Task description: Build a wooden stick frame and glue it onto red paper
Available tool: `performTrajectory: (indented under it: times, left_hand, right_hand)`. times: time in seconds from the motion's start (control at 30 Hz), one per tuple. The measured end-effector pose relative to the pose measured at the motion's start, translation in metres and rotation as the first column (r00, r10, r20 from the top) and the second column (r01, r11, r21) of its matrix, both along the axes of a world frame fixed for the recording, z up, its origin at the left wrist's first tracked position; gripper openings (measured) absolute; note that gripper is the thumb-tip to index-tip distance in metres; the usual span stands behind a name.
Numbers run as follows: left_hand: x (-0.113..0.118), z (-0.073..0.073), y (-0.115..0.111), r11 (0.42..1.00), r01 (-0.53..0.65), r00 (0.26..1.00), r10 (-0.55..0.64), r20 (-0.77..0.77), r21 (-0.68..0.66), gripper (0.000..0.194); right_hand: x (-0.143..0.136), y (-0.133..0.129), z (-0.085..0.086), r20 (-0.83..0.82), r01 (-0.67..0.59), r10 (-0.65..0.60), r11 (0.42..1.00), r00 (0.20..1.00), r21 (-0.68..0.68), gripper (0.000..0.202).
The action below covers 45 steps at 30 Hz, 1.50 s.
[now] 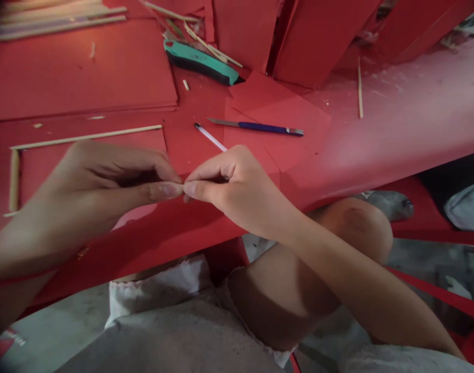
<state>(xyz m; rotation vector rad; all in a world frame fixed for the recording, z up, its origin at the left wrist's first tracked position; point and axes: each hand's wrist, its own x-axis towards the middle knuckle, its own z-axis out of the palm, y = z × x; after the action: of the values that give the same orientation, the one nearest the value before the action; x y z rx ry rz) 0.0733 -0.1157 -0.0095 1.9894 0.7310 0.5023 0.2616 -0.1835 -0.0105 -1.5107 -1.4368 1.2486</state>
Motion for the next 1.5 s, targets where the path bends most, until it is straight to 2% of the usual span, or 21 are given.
performTrajectory:
  times: [0.13, 0.3, 0.7, 0.83, 0.93, 1.07, 1.2, 1.33, 1.43, 1.5]
  left_hand:
    - [-0.001, -0.003, 0.003, 0.998, 0.006, 1.000, -0.006, 0.004, -0.063, 0.022]
    - [0.000, -0.004, 0.010, 0.978, 0.079, 0.996, -0.068, 0.062, -0.195, 0.020]
    - [-0.002, -0.006, 0.013, 0.963, 0.063, 0.997, -0.048, 0.063, -0.260, 0.019]
    - [-0.003, -0.001, 0.011, 0.932, 0.113, 0.977, -0.040, 0.210, -0.344, 0.020]
    - [-0.003, 0.004, 0.010, 0.931, 0.121, 0.970, -0.038, 0.239, -0.345, 0.026]
    - [-0.003, 0.006, 0.011, 0.949, 0.114, 0.979, -0.057, 0.194, -0.295, 0.031]
    - [-0.003, 0.002, 0.016, 0.969, 0.122, 0.989, -0.102, 0.102, -0.213, 0.025]
    - [-0.004, -0.004, 0.017, 0.995, 0.096, 0.995, -0.096, 0.008, 0.026, 0.019]
    - [-0.003, -0.009, 0.016, 0.970, 0.066, 0.997, -0.054, -0.059, 0.234, 0.022]
    - [-0.002, -0.011, 0.015, 0.945, 0.056, 0.996, -0.030, -0.083, 0.322, 0.024]
  right_hand:
    - [0.000, 0.000, -0.001, -0.015, 0.007, -0.007, 1.000, 1.000, -0.023, 0.026]
    - [0.000, 0.000, -0.004, -0.045, 0.003, -0.006, 0.998, 0.999, -0.064, 0.024]
    - [0.000, 0.002, -0.009, -0.175, -0.015, 0.000, 0.996, 0.985, -0.084, 0.019]
    - [0.004, 0.000, -0.002, -0.222, -0.045, 0.028, 0.997, 0.975, -0.070, 0.021]
    - [0.005, 0.000, 0.007, -0.215, -0.045, 0.032, 0.997, 0.976, -0.055, 0.026]
    - [0.004, 0.001, 0.009, -0.230, -0.063, 0.053, 0.997, 0.972, -0.034, 0.027]
    - [0.004, 0.003, 0.009, -0.096, -0.073, 0.070, 0.997, 0.993, -0.030, 0.024]
    - [0.002, 0.001, 0.010, 0.153, -0.076, 0.068, 0.996, 0.986, 0.051, 0.021]
    - [0.000, 0.000, 0.008, 0.339, -0.078, 0.033, 0.990, 0.940, 0.120, 0.024]
    - [-0.003, 0.000, 0.007, 0.438, -0.086, 0.015, 0.986, 0.899, 0.143, 0.027]
